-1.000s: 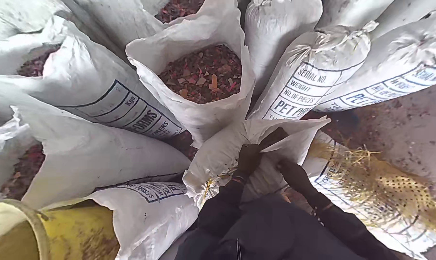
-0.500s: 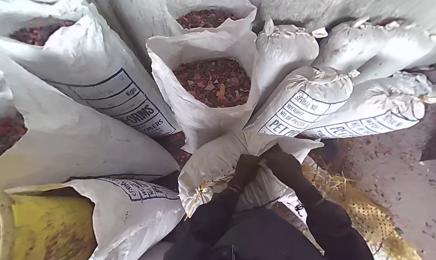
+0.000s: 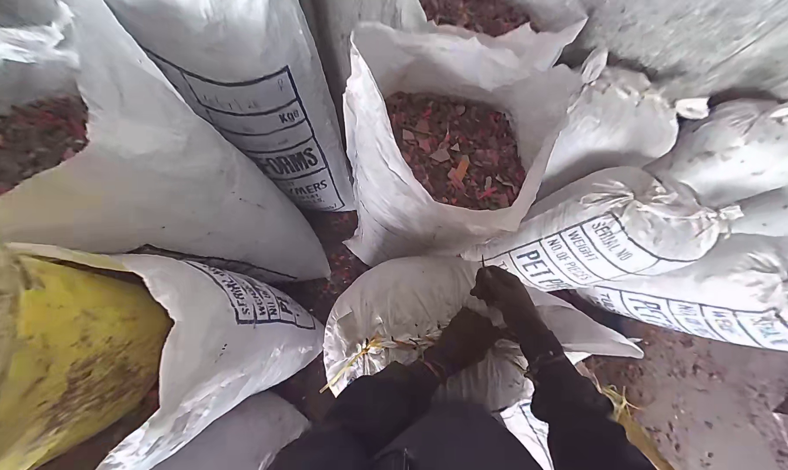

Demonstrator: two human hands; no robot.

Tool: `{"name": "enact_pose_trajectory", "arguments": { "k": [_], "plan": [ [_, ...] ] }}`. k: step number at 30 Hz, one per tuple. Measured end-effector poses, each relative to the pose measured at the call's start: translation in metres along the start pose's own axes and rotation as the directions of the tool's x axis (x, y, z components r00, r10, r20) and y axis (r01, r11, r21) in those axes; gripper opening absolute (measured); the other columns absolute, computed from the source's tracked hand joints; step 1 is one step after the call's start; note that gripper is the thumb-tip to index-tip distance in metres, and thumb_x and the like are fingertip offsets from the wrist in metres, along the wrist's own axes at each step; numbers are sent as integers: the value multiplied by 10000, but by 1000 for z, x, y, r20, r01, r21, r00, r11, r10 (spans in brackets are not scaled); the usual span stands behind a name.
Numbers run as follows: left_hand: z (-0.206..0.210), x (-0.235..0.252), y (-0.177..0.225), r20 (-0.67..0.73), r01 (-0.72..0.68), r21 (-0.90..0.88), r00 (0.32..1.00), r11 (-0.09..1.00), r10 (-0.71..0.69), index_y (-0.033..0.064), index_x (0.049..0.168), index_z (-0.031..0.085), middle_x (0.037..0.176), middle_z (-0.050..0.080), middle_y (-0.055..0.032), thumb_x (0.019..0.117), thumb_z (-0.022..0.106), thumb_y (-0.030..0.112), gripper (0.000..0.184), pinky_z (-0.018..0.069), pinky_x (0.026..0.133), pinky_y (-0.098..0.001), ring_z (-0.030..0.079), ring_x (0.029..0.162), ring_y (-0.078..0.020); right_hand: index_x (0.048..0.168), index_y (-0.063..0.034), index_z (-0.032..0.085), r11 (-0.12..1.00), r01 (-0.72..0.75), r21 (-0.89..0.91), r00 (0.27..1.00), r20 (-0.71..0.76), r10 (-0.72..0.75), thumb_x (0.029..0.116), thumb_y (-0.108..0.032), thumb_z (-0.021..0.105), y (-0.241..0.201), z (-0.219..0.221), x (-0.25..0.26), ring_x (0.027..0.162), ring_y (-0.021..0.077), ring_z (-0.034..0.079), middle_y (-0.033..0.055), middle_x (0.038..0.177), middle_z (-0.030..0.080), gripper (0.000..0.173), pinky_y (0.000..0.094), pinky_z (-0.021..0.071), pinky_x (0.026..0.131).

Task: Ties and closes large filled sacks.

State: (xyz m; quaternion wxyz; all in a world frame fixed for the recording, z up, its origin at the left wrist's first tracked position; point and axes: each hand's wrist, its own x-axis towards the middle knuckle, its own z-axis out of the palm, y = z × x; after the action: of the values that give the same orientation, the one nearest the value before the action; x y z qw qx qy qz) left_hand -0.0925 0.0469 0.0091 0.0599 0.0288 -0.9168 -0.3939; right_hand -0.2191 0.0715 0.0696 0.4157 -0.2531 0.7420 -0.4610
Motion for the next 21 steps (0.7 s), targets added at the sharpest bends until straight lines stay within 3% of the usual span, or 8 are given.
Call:
{"name": "enact_pose_trajectory", "arguments": {
  "k": [2, 6, 10, 12, 14, 18, 19, 21],
  "plan": [
    [4, -1, -2, -84, -9, 57, 996, 998, 14, 13, 1034, 758, 943, 742, -187, 934, 626, 30, 166, 511, 924, -544, 721, 940, -367, 899, -89, 520, 967, -50, 250, 995, -75, 71, 1089, -85, 308, 8, 6, 13, 467, -6, 453, -103, 577, 469, 285, 152, 432, 493],
    [-2, 12, -4, 56, 75, 108, 995, 991, -82, 2, 971, 734, 923, 729, -176, 906, 653, 35, 109, 495, 935, -550, 711, 924, -358, 861, -176, 478, 804, -79, 589, 948, -204, 243, 1119, -177, 300, 25, -2, 41, 408, -4, 357, -116, 524, 383, 314, 156, 347, 415],
    [-7, 14, 1, -2, 105, 146, 994, 984, -106, -12, 836, 716, 794, 708, -178, 887, 642, 24, 97, 502, 900, -533, 713, 811, -364, 896, -184, 498, 794, -54, 605, 968, -162, 189, 1107, -167, 322, 15, -3, 36, 425, -16, 363, -121, 560, 417, 275, 143, 358, 430],
    [6, 8, -6, -197, 44, 184, 980, 982, -7, 48, 756, 685, 711, 678, -116, 859, 633, 56, 116, 526, 821, -466, 687, 705, -299, 959, -205, 536, 819, -10, 574, 975, -176, 136, 1112, -235, 327, 21, -10, 42, 468, -33, 425, -145, 608, 477, 261, 139, 410, 469],
    [11, 2, -2, -213, 69, 176, 977, 982, -30, 38, 765, 707, 706, 687, -117, 868, 637, 65, 127, 532, 821, -487, 698, 692, -298, 1002, -208, 530, 798, 99, 594, 959, -272, 84, 1127, -285, 303, 21, -32, 65, 550, -41, 486, -155, 671, 500, 270, 148, 459, 557],
    [10, 3, -1, -227, 70, 197, 974, 978, -24, 34, 727, 683, 684, 678, -121, 850, 652, 87, 137, 534, 777, -486, 694, 677, -305, 853, -200, 456, 617, 376, 691, 812, -566, 139, 1129, -254, 275, -15, -112, 153, 429, 1, 375, -117, 530, 376, 334, 163, 372, 445],
    [10, 3, -2, -237, 60, 209, 971, 976, -9, 43, 715, 676, 676, 674, -113, 839, 656, 94, 136, 532, 756, -475, 689, 667, -296, 879, -204, 487, 633, 336, 698, 841, -525, 131, 1128, -281, 270, -17, -117, 150, 439, 0, 404, -119, 534, 407, 339, 167, 393, 459],
    [4, 8, -2, -183, 79, 220, 982, 972, -39, 37, 724, 687, 690, 685, -122, 826, 677, 95, 118, 540, 767, -491, 703, 689, -306, 1105, -190, 523, 736, 147, 661, 940, -325, 104, 1130, -364, 209, -3, -96, 128, 564, 20, 546, -99, 652, 544, 360, 216, 512, 589]
  ]
}}
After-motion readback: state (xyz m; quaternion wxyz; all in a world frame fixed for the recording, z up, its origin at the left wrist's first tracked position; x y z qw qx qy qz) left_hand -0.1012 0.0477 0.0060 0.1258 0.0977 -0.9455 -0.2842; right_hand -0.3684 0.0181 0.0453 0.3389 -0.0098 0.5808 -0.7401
